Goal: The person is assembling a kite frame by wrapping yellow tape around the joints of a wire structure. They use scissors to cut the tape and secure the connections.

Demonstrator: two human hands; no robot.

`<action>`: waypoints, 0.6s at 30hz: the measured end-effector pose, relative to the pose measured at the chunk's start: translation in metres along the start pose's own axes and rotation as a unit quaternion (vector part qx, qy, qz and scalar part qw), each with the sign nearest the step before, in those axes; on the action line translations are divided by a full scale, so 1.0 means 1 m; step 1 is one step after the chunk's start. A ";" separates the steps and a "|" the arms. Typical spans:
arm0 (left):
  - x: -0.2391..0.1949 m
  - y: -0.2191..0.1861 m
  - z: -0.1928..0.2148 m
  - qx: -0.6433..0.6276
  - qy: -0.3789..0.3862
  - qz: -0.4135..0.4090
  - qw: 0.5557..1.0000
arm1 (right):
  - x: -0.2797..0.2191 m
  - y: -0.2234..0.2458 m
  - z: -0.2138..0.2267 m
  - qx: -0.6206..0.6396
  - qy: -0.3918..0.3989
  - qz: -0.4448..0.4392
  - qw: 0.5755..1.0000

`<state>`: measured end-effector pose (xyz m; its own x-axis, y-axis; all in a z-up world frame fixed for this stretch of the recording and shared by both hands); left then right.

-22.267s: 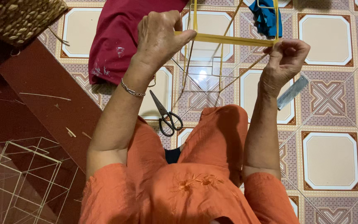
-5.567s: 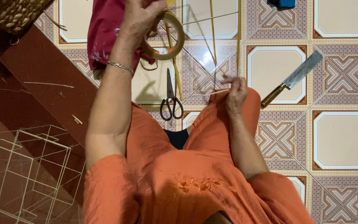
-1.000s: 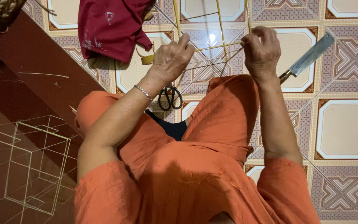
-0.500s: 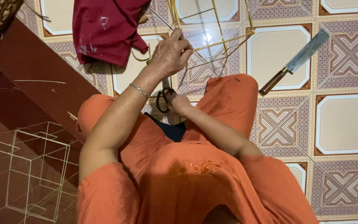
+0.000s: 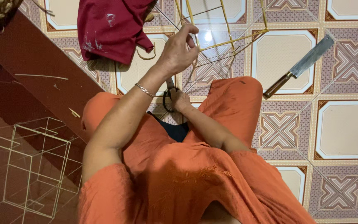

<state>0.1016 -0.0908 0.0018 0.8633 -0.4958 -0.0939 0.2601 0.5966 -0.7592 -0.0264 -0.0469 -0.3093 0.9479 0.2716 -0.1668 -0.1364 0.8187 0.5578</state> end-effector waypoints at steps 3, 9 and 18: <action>0.003 0.013 0.002 -0.002 0.009 0.034 0.999 | -0.004 -0.005 -0.001 0.025 -0.007 -0.015 1.000; 0.006 0.017 -0.008 0.018 0.011 0.056 0.998 | -0.004 -0.006 0.015 0.026 -0.013 -0.023 0.999; 0.001 0.013 0.001 0.111 0.052 0.149 0.981 | -0.057 -0.003 0.105 0.415 -0.055 -0.141 0.897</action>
<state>0.1064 -0.0827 -0.0079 0.8699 -0.3330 -0.3638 0.1008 0.8421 -0.5298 -0.0497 -0.1177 -0.2164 0.9397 0.0237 -0.3411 0.3320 0.1753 0.9268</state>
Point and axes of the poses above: each hand's wrist, its own x-axis towards the middle knuckle, its own z-axis out of the back of the hand, y = z × x, the point moved 9 cm from there along x, towards the middle knuckle, and after that the axes turned 13 degrees about z, right-handed, at the moved point
